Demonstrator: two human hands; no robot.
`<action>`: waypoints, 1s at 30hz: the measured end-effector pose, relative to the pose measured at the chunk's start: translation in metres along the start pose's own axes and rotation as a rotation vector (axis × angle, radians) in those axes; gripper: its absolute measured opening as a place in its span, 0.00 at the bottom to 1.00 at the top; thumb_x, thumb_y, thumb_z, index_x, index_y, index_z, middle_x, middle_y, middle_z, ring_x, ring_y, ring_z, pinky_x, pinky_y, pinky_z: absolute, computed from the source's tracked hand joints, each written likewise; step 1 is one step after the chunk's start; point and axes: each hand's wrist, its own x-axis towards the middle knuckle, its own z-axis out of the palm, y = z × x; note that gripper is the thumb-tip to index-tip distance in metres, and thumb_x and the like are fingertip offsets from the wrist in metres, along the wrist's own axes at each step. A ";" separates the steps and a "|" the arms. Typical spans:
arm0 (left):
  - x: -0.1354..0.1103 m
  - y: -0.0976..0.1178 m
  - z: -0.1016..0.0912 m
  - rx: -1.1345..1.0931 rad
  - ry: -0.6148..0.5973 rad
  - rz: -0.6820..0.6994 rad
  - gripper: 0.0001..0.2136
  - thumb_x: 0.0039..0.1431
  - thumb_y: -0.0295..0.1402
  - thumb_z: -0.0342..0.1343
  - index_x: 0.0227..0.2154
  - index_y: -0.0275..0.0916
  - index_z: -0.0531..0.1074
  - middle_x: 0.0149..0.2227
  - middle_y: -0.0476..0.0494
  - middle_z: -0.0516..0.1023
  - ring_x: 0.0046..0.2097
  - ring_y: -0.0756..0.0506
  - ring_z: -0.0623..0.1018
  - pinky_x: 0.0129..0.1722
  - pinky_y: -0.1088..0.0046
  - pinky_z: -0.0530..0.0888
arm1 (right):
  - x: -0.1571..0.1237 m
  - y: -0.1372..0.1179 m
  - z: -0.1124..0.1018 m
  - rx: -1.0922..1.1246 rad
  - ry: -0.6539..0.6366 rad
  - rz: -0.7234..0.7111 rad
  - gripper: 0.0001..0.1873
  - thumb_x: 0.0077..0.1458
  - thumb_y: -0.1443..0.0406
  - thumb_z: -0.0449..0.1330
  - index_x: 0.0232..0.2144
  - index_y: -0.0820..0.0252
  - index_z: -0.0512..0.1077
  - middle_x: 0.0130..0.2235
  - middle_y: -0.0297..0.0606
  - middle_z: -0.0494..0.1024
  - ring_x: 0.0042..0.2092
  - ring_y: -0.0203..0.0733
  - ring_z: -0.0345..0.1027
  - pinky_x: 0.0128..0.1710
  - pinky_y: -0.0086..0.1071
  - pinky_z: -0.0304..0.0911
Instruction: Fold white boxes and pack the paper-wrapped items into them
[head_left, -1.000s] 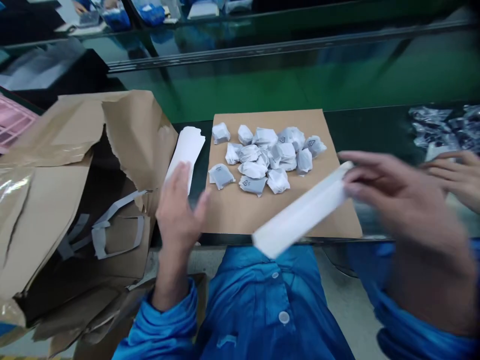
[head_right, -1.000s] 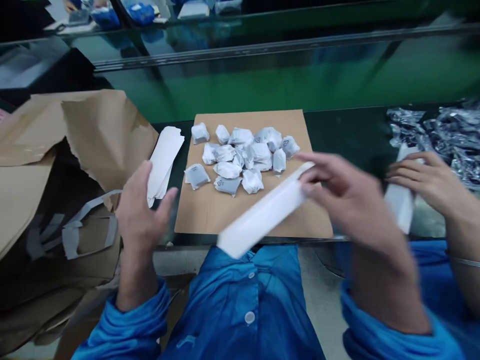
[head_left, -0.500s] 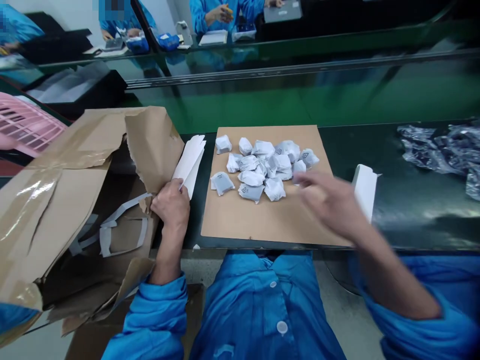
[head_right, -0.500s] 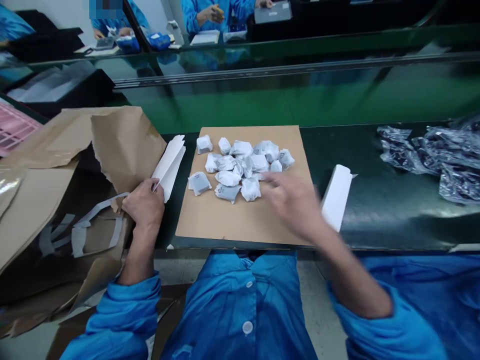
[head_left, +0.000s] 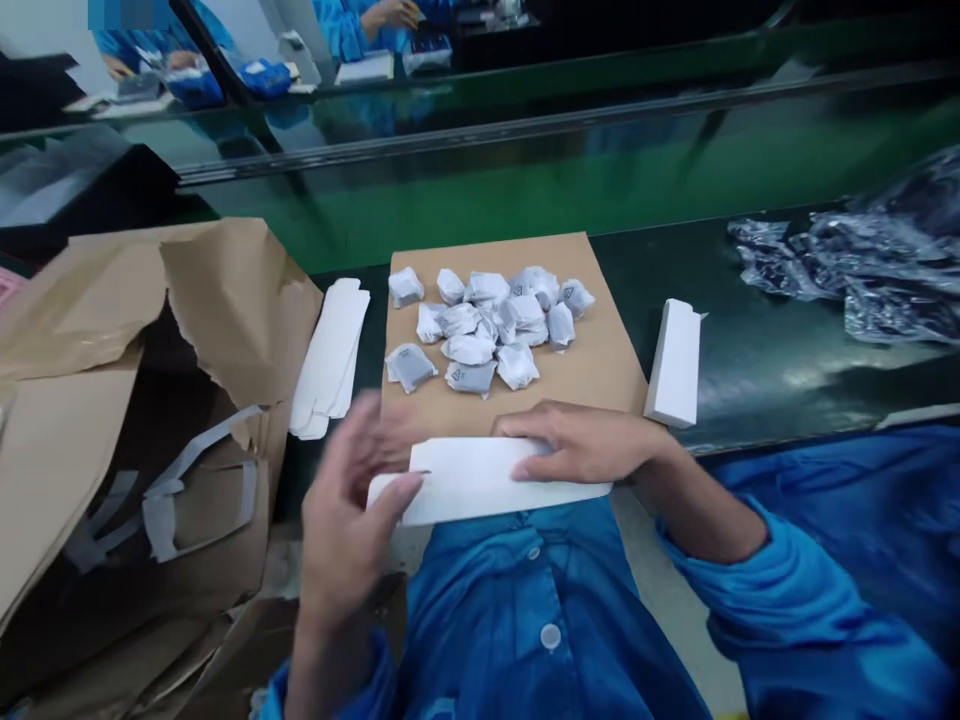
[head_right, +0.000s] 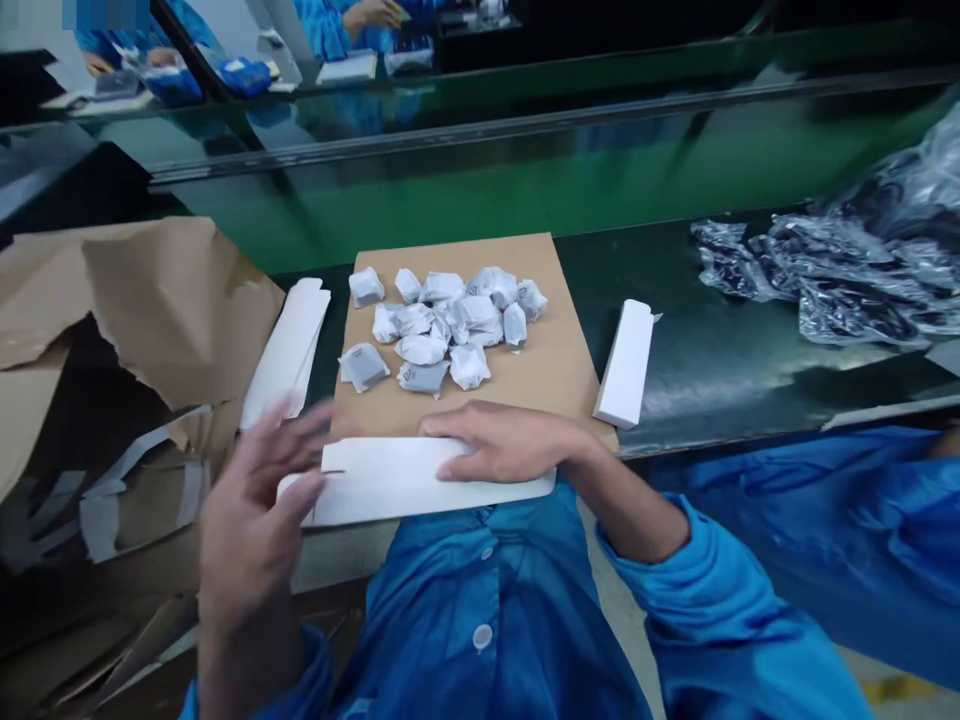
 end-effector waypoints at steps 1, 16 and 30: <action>0.008 -0.003 -0.003 0.001 -0.130 -0.098 0.15 0.57 0.45 0.61 0.40 0.39 0.79 0.39 0.42 0.83 0.40 0.40 0.82 0.37 0.67 0.79 | -0.008 -0.002 0.003 -0.103 0.027 0.031 0.11 0.63 0.63 0.59 0.46 0.60 0.72 0.39 0.36 0.78 0.38 0.39 0.72 0.36 0.30 0.64; 0.028 -0.014 0.011 -0.038 -0.341 -0.089 0.05 0.53 0.30 0.62 0.32 0.40 0.81 0.34 0.45 0.84 0.34 0.47 0.82 0.31 0.77 0.78 | -0.034 -0.014 0.057 -1.021 0.448 -0.065 0.20 0.66 0.66 0.51 0.55 0.75 0.68 0.50 0.58 0.78 0.47 0.55 0.74 0.41 0.45 0.71; -0.016 0.003 0.070 -0.246 0.021 0.118 0.39 0.62 0.51 0.54 0.68 0.42 0.45 0.59 0.29 0.72 0.56 0.37 0.77 0.50 0.58 0.78 | -0.014 -0.004 0.094 -0.703 0.828 0.146 0.31 0.64 0.66 0.52 0.67 0.66 0.53 0.58 0.58 0.73 0.57 0.60 0.70 0.52 0.51 0.69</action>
